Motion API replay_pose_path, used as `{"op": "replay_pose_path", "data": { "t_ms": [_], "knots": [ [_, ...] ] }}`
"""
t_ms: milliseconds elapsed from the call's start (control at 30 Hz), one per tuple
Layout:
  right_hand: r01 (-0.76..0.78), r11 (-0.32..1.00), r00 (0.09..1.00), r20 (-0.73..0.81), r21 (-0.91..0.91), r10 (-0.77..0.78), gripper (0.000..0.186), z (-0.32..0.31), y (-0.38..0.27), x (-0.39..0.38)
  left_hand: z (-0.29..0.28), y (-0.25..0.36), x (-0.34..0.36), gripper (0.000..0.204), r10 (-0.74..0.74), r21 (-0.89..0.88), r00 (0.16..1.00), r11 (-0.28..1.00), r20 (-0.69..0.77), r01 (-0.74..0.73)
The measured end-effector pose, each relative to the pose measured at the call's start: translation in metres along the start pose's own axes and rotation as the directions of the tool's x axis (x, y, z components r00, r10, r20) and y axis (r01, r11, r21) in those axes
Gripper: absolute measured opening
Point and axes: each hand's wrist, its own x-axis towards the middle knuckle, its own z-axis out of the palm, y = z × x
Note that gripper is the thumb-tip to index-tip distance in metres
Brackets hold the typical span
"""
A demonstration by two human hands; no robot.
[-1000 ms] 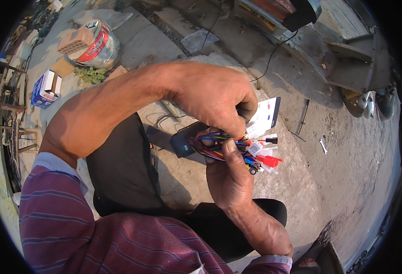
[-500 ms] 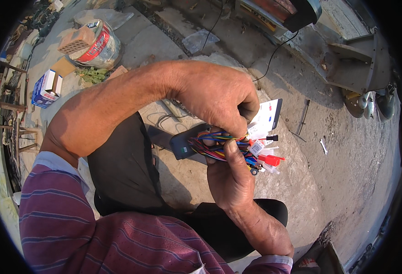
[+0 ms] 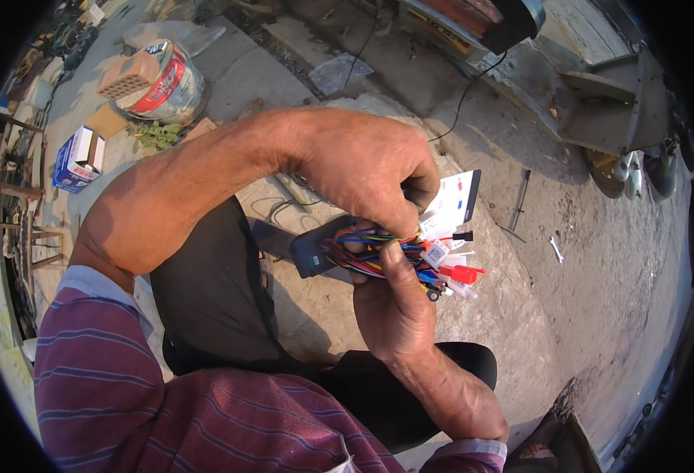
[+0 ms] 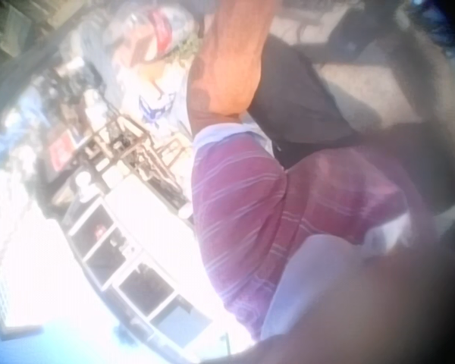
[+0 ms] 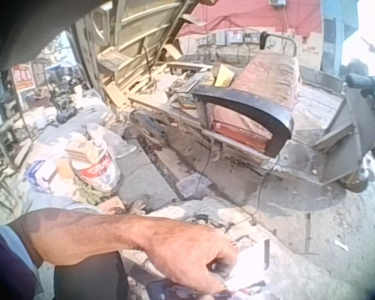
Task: The person retrieves a brushless controller from a red plastic bag, removes it from its box, and compares the wiring harness to a printed diagram. The person sits on the ground and continues to sort and examine the wires.
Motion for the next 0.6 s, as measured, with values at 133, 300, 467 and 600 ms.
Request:
{"op": "replay_pose_path", "data": {
  "t_ms": [133,300,467,600],
  "knots": [
    [0.005,1.000,1.000,-0.021,0.003,-0.004,0.036,0.0005,0.0001,-0.0010,0.0007,0.0004,0.0000,0.027,-0.008,-0.016,1.000,1.000,0.002,0.008],
    [-0.008,0.999,1.000,-0.005,0.038,0.008,0.038,-0.0009,-0.0020,-0.0017,0.0020,0.0014,0.0012,0.027,0.005,-0.019,1.000,1.000,-0.001,-0.005],
    [-0.004,0.999,1.000,0.016,0.043,0.004,0.037,-0.0016,-0.0023,-0.0006,0.0016,0.0022,0.0018,0.026,0.001,-0.016,1.000,1.000,0.003,-0.001],
    [-0.006,0.999,1.000,0.009,0.039,0.006,0.037,-0.0014,-0.0031,-0.0011,0.0014,0.0009,0.0027,0.026,0.000,-0.014,1.000,1.000,0.005,0.000]
  ]
}}
